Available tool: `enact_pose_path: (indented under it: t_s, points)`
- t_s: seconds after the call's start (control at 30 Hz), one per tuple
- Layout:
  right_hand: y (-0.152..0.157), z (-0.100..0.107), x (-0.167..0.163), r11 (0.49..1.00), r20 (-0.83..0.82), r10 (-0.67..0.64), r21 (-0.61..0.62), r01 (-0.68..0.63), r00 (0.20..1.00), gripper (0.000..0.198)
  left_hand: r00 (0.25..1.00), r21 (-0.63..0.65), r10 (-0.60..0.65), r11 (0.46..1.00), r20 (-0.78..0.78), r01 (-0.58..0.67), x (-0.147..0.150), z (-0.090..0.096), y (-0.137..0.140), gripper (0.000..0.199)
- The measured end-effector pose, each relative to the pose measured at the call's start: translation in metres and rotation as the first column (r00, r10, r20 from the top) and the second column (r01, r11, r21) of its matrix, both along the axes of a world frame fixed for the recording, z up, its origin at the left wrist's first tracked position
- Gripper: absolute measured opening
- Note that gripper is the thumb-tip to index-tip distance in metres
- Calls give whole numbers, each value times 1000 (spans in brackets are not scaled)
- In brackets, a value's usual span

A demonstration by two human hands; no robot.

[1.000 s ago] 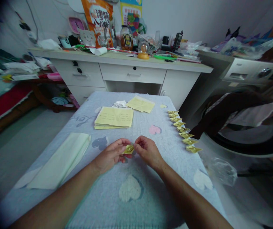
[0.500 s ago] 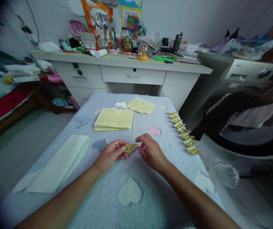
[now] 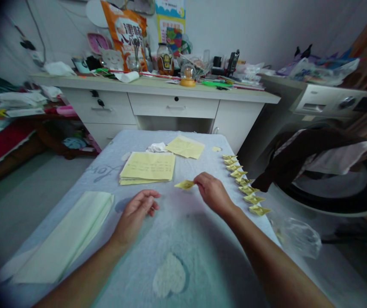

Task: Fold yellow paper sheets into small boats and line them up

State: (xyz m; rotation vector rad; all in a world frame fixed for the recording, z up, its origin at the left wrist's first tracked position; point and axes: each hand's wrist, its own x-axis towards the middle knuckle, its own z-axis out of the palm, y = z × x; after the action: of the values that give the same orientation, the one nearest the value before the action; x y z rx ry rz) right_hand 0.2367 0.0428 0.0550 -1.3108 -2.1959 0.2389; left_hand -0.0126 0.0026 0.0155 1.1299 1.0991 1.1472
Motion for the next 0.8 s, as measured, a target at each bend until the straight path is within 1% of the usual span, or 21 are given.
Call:
enact_pose_path:
  t_s: [0.07, 0.1, 0.2, 0.27, 0.33, 0.43, 0.53, 0.67, 0.8]
  points:
    - [23, 4, 25, 987, -6, -147, 66, 147, 989, 19, 993, 54, 48, 998, -105, -43, -3, -3, 3, 25]
    - [36, 6, 38, 972, -12, -212, 96, 213, 977, 18, 986, 71, 65, 996, -151, -55, -5, -5, 4, 24]
    - [75, 12, 79, 922, 28, -371, 129, 365, 928, 21, 954, 131, 85, 990, -286, -48, -7, -13, 8, 24]
    - [98, 12, 104, 873, 102, -479, 155, 462, 872, 22, 933, 154, 100, 987, -345, -49, -7, -18, 11, 22]
    - [118, 10, 124, 812, 187, -583, 149, 564, 791, 24, 919, 160, 112, 986, -377, -55, -8, -21, 13, 21]
    - [136, 3, 146, 774, 217, -632, 131, 619, 744, 25, 913, 161, 135, 984, -385, -77, -10, -25, 17, 20]
    - [147, -8, 159, 755, 249, -649, 98, 648, 719, 25, 913, 160, 166, 981, -373, -113, -12, -28, 20, 20]
    - [157, -20, 168, 725, 286, -672, 67, 685, 683, 25, 922, 137, 162, 983, -353, -121, -13, -31, 23, 20]
    - [167, -26, 171, 706, 320, -682, 52, 706, 658, 26, 921, 132, 150, 985, -359, -109, -12, -31, 23, 20]
